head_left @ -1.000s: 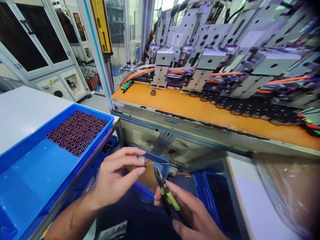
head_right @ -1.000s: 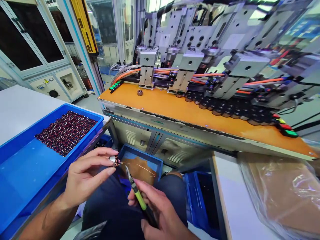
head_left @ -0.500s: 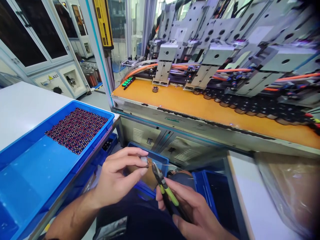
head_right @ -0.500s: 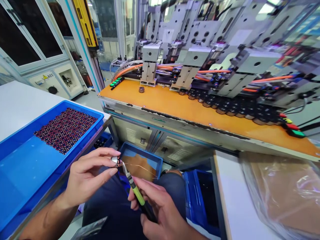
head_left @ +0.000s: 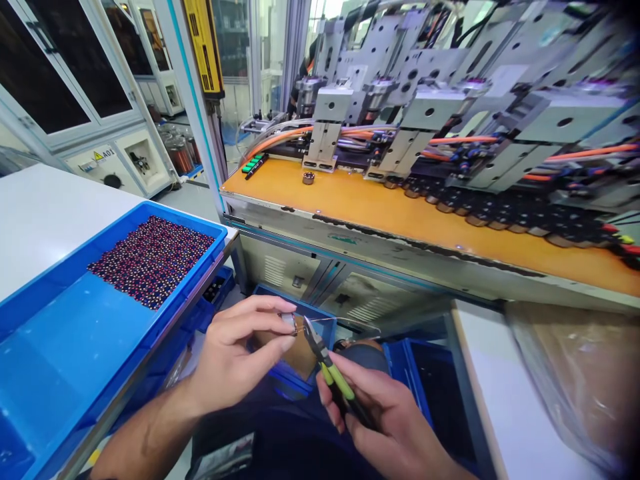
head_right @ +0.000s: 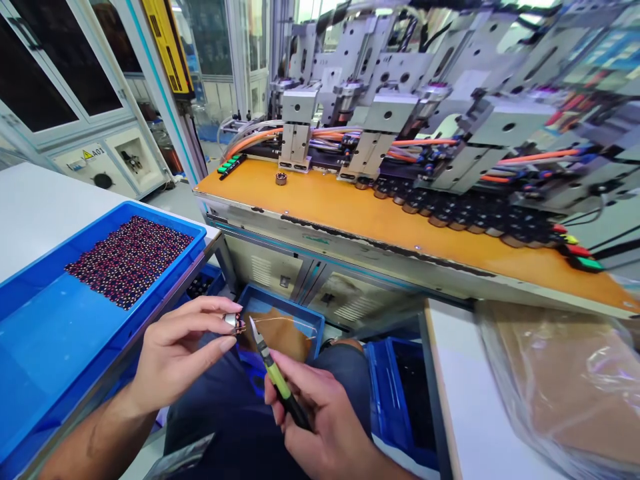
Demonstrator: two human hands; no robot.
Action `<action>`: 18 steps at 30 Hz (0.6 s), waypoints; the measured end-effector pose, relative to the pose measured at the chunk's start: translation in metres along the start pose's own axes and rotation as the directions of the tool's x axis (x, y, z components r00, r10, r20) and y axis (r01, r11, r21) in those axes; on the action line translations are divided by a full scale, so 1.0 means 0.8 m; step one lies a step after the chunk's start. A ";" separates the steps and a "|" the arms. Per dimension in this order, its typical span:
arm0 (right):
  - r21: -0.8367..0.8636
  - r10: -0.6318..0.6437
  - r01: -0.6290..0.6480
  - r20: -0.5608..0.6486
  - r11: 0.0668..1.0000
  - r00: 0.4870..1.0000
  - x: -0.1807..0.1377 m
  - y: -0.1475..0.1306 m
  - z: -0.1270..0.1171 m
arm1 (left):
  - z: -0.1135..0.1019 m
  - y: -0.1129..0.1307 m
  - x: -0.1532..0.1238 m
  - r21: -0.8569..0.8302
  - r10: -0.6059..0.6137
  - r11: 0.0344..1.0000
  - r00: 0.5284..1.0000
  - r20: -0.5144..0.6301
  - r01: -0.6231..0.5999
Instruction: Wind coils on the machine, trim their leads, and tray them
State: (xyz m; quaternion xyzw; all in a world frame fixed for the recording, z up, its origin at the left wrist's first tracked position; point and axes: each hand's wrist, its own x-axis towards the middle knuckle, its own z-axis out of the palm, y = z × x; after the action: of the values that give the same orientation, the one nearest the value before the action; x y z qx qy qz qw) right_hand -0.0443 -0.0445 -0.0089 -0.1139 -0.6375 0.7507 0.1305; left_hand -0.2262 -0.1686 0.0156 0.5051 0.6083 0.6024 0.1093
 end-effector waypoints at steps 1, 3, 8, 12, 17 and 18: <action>0.030 0.019 -0.018 -0.008 0.999 1.000 -0.001 0.000 -0.002 | 0.000 0.000 0.000 0.002 0.009 1.000 1.000 0.003 -0.009; 0.071 0.048 -0.046 -0.025 0.996 0.999 -0.004 0.000 -0.006 | -0.002 0.000 -0.002 0.005 0.047 0.999 0.999 0.018 -0.047; 0.011 0.019 -0.019 0.019 1.000 1.000 -0.014 0.001 -0.016 | -0.003 -0.004 -0.009 -0.084 0.171 0.982 0.985 -0.002 -0.171; -0.041 0.008 -0.005 0.060 0.999 0.998 -0.021 -0.010 -0.014 | 0.000 -0.006 -0.012 -0.093 0.226 0.969 0.973 -0.044 -0.230; -0.104 -0.011 0.017 0.065 0.994 0.998 -0.022 -0.028 -0.004 | 0.002 -0.006 -0.014 0.026 0.276 0.961 0.958 -0.074 -0.275; -0.107 -0.023 0.030 0.068 0.994 0.997 -0.021 -0.030 -0.003 | 0.002 -0.006 -0.015 0.037 0.274 0.962 0.959 -0.072 -0.272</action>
State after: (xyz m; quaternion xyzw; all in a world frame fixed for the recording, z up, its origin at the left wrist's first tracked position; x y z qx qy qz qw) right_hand -0.0264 -0.0446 0.0145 -0.0871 -0.6828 0.7166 0.1126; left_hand -0.2213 -0.1756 0.0054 0.5621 0.5446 0.6224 -0.0050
